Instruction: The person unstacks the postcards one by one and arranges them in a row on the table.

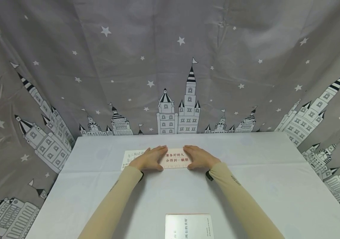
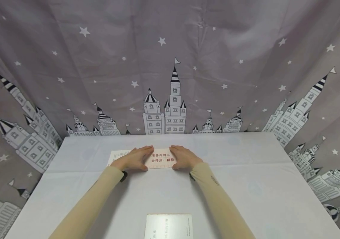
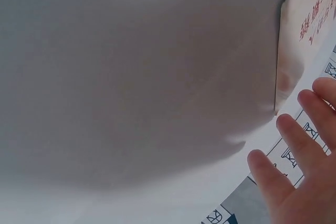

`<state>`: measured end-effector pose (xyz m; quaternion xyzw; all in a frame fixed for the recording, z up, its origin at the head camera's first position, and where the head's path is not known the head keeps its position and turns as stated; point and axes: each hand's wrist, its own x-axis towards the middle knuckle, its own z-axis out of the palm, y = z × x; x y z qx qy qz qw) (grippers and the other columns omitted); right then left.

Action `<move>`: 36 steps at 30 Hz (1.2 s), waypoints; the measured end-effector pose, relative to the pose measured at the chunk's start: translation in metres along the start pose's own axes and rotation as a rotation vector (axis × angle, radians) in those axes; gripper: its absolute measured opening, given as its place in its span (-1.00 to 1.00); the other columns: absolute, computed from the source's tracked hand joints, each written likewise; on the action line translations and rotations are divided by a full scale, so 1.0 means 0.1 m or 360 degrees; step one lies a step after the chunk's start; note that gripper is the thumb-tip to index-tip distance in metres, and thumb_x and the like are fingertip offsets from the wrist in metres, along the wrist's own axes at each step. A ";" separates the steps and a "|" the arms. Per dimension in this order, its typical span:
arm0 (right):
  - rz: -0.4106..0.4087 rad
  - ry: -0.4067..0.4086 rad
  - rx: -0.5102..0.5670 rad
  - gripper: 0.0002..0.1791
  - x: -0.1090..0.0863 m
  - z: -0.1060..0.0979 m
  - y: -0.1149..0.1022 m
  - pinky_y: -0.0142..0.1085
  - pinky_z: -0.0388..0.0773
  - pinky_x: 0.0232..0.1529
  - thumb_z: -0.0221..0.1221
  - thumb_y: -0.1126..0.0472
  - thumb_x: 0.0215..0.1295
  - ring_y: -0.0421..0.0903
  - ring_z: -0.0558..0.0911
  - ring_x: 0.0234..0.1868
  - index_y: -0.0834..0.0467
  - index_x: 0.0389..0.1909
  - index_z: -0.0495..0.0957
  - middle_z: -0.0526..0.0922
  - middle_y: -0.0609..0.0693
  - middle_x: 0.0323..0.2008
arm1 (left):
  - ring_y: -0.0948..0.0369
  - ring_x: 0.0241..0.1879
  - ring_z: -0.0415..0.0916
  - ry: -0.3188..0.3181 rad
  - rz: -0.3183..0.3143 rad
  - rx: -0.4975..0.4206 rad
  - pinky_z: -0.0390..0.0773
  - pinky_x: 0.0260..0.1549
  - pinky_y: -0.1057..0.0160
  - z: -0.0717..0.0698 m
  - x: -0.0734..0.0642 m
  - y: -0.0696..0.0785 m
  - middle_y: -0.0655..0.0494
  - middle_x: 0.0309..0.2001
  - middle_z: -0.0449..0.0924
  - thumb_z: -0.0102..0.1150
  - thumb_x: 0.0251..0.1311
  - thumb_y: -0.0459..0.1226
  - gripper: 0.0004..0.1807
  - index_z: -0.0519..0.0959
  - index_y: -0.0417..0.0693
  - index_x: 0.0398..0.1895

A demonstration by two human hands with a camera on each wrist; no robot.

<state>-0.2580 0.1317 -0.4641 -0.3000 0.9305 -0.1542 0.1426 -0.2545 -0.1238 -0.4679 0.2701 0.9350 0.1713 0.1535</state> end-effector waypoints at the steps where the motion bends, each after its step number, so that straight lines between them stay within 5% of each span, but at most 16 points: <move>1: -0.0010 0.0010 0.0006 -0.05 -0.01 0.00 0.00 -0.08 0.04 0.40 0.37 0.13 0.03 0.12 0.12 0.42 0.34 0.40 0.14 0.15 0.20 0.42 | -0.03 0.43 -0.06 -0.0001 0.0006 0.0008 -0.11 0.32 -0.26 -0.01 -0.01 0.01 -0.05 0.46 0.04 0.40 -0.10 -0.18 -0.02 0.16 -0.23 0.43; 36: -0.0175 0.0245 0.0027 -0.01 -0.56 -0.06 -0.06 0.00 0.05 0.39 0.34 0.01 0.11 0.19 0.12 0.41 0.32 0.44 0.06 0.13 0.25 0.41 | -0.03 0.44 -0.07 0.0191 0.0140 0.0020 -0.22 0.35 -0.21 0.03 -0.44 0.25 0.00 0.45 0.08 0.30 0.08 0.02 -0.07 0.13 -0.11 0.47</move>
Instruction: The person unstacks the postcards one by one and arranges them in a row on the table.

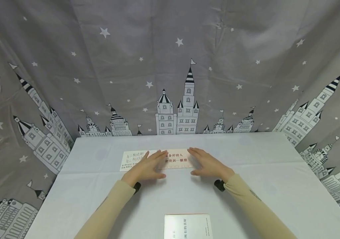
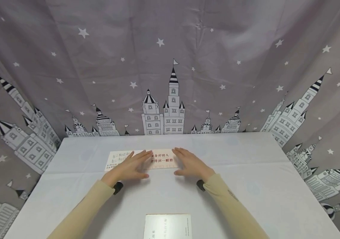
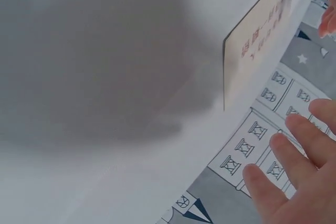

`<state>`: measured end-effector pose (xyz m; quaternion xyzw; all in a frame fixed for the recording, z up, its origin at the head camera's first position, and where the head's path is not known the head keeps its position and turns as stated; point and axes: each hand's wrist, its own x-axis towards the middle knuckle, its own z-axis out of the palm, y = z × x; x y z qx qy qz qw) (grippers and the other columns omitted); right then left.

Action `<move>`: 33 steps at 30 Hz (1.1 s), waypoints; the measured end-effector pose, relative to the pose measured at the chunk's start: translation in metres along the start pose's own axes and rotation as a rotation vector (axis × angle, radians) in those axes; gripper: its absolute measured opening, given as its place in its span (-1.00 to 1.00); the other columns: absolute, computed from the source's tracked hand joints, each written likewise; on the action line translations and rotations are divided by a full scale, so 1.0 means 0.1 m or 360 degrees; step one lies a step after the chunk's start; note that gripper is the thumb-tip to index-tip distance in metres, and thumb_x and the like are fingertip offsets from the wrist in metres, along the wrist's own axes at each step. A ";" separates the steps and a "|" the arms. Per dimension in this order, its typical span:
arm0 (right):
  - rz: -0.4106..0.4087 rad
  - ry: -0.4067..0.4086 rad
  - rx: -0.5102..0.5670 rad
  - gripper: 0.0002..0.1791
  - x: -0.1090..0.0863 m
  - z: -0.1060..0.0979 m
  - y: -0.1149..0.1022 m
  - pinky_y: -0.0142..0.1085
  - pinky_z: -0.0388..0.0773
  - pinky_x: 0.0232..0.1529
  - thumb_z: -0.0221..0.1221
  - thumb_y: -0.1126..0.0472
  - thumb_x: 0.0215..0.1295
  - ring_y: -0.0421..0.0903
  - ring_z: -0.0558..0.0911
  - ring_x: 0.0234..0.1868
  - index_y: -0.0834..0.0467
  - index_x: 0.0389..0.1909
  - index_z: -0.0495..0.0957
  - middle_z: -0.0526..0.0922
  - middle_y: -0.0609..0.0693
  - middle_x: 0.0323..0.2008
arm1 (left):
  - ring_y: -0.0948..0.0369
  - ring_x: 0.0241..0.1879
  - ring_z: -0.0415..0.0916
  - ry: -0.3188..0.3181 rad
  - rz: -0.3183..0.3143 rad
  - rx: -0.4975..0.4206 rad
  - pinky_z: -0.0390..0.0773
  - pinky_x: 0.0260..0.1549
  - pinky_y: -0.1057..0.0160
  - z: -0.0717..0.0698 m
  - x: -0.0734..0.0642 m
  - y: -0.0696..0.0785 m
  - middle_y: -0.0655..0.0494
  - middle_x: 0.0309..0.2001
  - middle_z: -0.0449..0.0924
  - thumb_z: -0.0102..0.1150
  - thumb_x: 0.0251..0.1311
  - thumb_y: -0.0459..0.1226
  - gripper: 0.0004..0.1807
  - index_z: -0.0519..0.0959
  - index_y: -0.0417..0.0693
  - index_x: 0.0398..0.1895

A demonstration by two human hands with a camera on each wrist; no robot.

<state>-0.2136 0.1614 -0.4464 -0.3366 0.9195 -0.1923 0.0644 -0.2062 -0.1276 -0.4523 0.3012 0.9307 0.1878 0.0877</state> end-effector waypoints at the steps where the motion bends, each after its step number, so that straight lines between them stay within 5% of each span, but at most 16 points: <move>1: -0.0005 0.0007 0.0002 -0.01 -0.02 0.00 -0.01 0.02 0.06 0.38 0.34 0.01 0.11 0.19 0.12 0.40 0.32 0.44 0.06 0.13 0.26 0.41 | -0.02 0.44 -0.07 0.0007 0.0003 0.0000 -0.22 0.35 -0.20 0.00 -0.02 0.02 0.00 0.45 0.09 0.31 0.08 0.02 -0.06 0.12 -0.12 0.47; 33: -0.0090 0.0055 0.0091 0.00 -0.65 0.17 -0.33 0.05 0.13 0.34 0.36 0.00 0.09 0.18 0.13 0.40 0.25 0.46 0.05 0.10 0.21 0.43 | -0.01 0.44 -0.06 0.0104 0.0275 0.0029 -0.13 0.33 -0.23 0.22 -0.50 0.48 -0.02 0.45 0.10 0.30 0.04 0.09 -0.01 0.12 -0.16 0.46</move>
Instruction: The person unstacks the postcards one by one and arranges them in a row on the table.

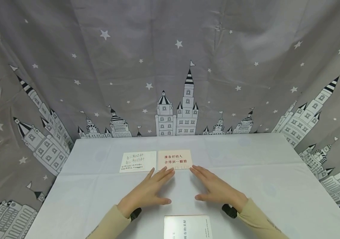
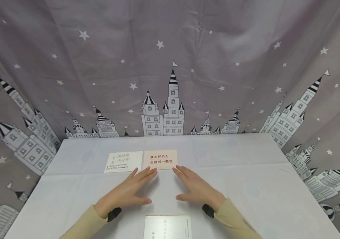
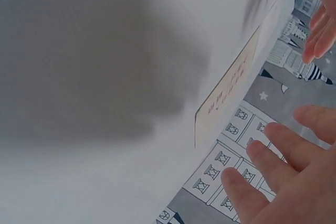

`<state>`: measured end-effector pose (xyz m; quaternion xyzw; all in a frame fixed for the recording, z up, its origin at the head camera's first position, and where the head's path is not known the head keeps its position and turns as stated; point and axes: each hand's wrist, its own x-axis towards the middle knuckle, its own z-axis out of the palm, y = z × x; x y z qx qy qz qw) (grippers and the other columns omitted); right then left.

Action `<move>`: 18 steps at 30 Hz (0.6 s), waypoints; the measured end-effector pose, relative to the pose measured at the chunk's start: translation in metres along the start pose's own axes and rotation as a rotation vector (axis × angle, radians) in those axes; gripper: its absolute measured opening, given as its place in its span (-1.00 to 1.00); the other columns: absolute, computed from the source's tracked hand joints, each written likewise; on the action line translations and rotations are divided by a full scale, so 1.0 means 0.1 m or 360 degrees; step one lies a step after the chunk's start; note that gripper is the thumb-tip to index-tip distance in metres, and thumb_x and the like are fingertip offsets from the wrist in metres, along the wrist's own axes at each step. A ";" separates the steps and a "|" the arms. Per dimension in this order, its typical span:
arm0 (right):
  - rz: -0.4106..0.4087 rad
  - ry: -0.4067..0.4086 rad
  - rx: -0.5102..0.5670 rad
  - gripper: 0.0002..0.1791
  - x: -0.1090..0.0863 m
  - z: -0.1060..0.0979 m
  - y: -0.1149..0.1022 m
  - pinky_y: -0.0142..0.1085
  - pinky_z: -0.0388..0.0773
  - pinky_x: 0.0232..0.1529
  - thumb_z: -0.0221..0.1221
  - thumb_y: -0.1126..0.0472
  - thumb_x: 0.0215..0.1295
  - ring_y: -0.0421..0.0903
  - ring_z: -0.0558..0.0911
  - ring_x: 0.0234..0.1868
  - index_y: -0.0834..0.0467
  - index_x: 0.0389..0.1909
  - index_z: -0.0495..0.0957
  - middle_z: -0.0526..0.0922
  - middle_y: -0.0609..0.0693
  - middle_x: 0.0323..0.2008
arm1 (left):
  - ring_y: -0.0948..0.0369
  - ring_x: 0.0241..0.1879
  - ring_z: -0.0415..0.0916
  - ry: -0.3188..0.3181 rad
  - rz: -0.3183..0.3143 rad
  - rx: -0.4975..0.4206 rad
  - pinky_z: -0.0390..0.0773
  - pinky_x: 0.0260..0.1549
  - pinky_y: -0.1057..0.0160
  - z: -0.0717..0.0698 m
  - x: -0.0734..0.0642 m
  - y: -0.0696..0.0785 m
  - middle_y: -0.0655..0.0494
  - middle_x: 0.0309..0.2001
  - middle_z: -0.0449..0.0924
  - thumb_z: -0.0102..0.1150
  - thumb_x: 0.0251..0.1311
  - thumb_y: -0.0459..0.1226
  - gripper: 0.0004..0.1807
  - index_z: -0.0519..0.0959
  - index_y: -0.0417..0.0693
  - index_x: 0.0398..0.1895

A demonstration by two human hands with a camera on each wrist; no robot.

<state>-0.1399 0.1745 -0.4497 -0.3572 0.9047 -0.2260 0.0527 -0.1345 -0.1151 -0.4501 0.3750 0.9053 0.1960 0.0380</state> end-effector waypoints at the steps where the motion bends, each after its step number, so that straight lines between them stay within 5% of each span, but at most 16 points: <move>1: 0.0002 -0.0003 0.0000 0.00 -0.02 0.00 -0.01 0.05 0.14 0.34 0.35 0.00 0.09 0.18 0.13 0.40 0.24 0.46 0.05 0.10 0.21 0.43 | -0.02 0.43 -0.05 0.0004 0.0011 0.0004 -0.13 0.33 -0.24 0.01 -0.01 0.01 -0.03 0.45 0.10 0.30 0.04 0.09 -0.01 0.13 -0.17 0.46; 18: -0.0027 -0.0028 0.0023 -0.06 -0.32 0.12 -0.15 0.08 0.24 0.28 0.30 -0.01 0.16 0.15 0.16 0.39 0.19 0.47 0.05 0.11 0.18 0.43 | -0.06 0.44 -0.09 -0.0041 0.0010 -0.0081 -0.18 0.31 -0.29 0.14 -0.20 0.21 -0.01 0.47 0.03 0.36 0.00 0.07 0.03 0.10 -0.17 0.46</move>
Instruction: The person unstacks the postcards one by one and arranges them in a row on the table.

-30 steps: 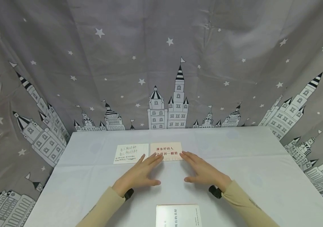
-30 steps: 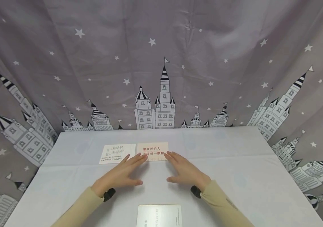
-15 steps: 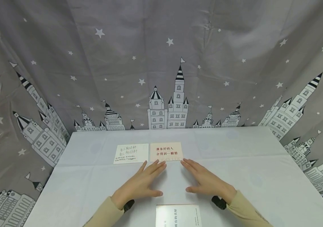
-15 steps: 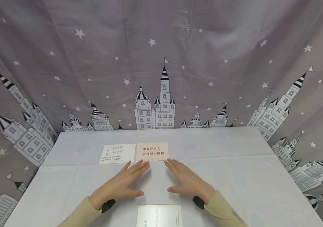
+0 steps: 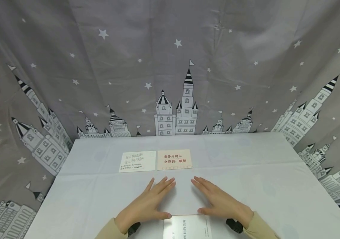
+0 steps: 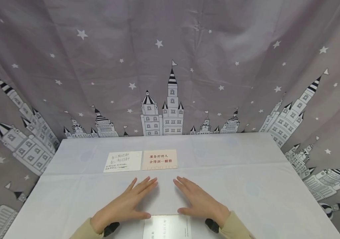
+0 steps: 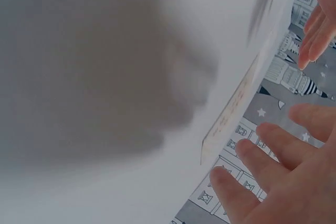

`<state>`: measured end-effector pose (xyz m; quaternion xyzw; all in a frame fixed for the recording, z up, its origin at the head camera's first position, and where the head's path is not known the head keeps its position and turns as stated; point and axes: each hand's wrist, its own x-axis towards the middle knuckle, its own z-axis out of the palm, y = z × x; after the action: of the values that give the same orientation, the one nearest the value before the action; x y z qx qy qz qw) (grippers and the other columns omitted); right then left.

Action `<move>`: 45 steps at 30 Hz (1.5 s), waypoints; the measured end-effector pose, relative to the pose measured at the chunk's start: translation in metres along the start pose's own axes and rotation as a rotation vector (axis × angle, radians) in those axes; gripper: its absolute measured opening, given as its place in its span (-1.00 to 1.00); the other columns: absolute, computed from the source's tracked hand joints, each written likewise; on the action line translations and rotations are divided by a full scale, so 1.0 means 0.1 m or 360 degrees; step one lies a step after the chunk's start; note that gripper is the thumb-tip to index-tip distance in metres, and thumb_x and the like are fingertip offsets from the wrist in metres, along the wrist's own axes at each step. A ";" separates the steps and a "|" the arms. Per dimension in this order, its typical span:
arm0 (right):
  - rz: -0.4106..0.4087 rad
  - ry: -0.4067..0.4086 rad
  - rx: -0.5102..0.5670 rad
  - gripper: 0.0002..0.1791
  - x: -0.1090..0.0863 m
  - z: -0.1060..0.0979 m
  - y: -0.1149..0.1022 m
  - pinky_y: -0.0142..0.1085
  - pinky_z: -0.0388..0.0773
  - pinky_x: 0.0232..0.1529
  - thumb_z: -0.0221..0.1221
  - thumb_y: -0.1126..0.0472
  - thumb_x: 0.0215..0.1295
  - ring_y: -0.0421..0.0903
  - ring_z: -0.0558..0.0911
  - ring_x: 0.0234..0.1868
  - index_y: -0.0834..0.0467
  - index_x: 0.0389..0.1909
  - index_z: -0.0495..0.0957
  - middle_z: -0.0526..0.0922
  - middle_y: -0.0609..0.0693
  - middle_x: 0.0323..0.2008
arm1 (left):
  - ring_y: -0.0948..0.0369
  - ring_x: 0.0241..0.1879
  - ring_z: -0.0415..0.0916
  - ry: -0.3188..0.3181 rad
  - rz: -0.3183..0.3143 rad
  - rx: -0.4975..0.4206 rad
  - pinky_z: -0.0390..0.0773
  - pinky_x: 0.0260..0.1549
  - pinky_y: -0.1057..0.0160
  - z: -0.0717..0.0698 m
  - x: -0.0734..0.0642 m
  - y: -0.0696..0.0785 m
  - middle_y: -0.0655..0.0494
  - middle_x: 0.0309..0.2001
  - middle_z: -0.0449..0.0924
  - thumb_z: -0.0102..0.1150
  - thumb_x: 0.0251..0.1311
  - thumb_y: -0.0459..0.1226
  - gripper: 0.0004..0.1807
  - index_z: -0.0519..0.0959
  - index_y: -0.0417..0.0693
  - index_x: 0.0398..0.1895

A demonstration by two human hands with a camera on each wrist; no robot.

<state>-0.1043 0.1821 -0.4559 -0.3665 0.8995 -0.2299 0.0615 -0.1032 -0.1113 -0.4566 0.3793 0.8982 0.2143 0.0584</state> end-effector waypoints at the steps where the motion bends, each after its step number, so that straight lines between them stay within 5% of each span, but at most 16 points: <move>1: 0.0008 -0.0011 -0.0003 -0.06 -0.02 0.01 -0.01 0.08 0.24 0.28 0.29 -0.01 0.17 0.14 0.16 0.40 0.19 0.47 0.05 0.11 0.17 0.43 | -0.07 0.43 -0.08 0.0003 0.0003 -0.0006 -0.17 0.30 -0.30 0.01 -0.01 0.01 -0.02 0.47 0.03 0.36 0.00 0.07 0.03 0.11 -0.18 0.46; 15: -0.0091 -0.0012 -0.0018 -0.04 -0.26 0.12 -0.12 0.10 0.40 0.15 0.19 -0.22 0.19 0.16 0.28 0.33 0.15 0.47 0.05 0.16 0.20 0.40 | -0.12 0.42 -0.05 -0.0054 0.0063 -0.0019 -0.03 0.25 -0.36 0.16 -0.15 0.15 -0.10 0.47 0.00 0.32 -0.08 0.21 0.12 0.11 -0.18 0.46; 25: 0.0001 -0.0062 -0.0002 0.10 -0.43 0.25 -0.26 -0.06 0.42 0.18 0.13 -0.48 0.02 0.02 0.24 0.37 0.03 0.48 0.06 0.13 0.07 0.43 | -0.07 0.42 -0.01 -0.0089 0.0067 0.0006 0.04 0.25 -0.30 0.28 -0.25 0.33 -0.06 0.46 0.03 -0.05 -0.07 0.50 0.19 0.09 -0.12 0.48; 33: -0.0063 -0.0028 -0.0087 0.07 -0.49 0.35 -0.29 -0.02 0.49 0.11 0.09 -0.48 0.07 0.07 0.28 0.35 0.05 0.48 0.06 0.16 0.12 0.42 | -0.09 0.40 0.02 -0.0120 0.0127 0.0003 0.13 0.19 -0.34 0.36 -0.32 0.35 -0.11 0.46 0.02 -0.16 0.09 0.44 0.10 0.01 -0.15 0.49; 45: -0.0042 -0.0067 -0.0129 -0.03 -0.53 0.49 -0.31 0.00 0.50 0.08 0.00 -0.42 0.21 0.13 0.32 0.30 0.09 0.48 0.06 0.22 0.15 0.38 | -0.05 0.41 0.02 -0.0219 0.0055 0.0030 0.14 0.21 -0.30 0.42 -0.36 0.40 -0.04 0.46 0.05 -0.32 0.24 0.38 -0.05 0.07 -0.08 0.49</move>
<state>-0.0330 0.1807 -0.4883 -0.3852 0.9017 -0.1864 0.0625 -0.0408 -0.0979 -0.4792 0.4092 0.8873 0.1802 0.1126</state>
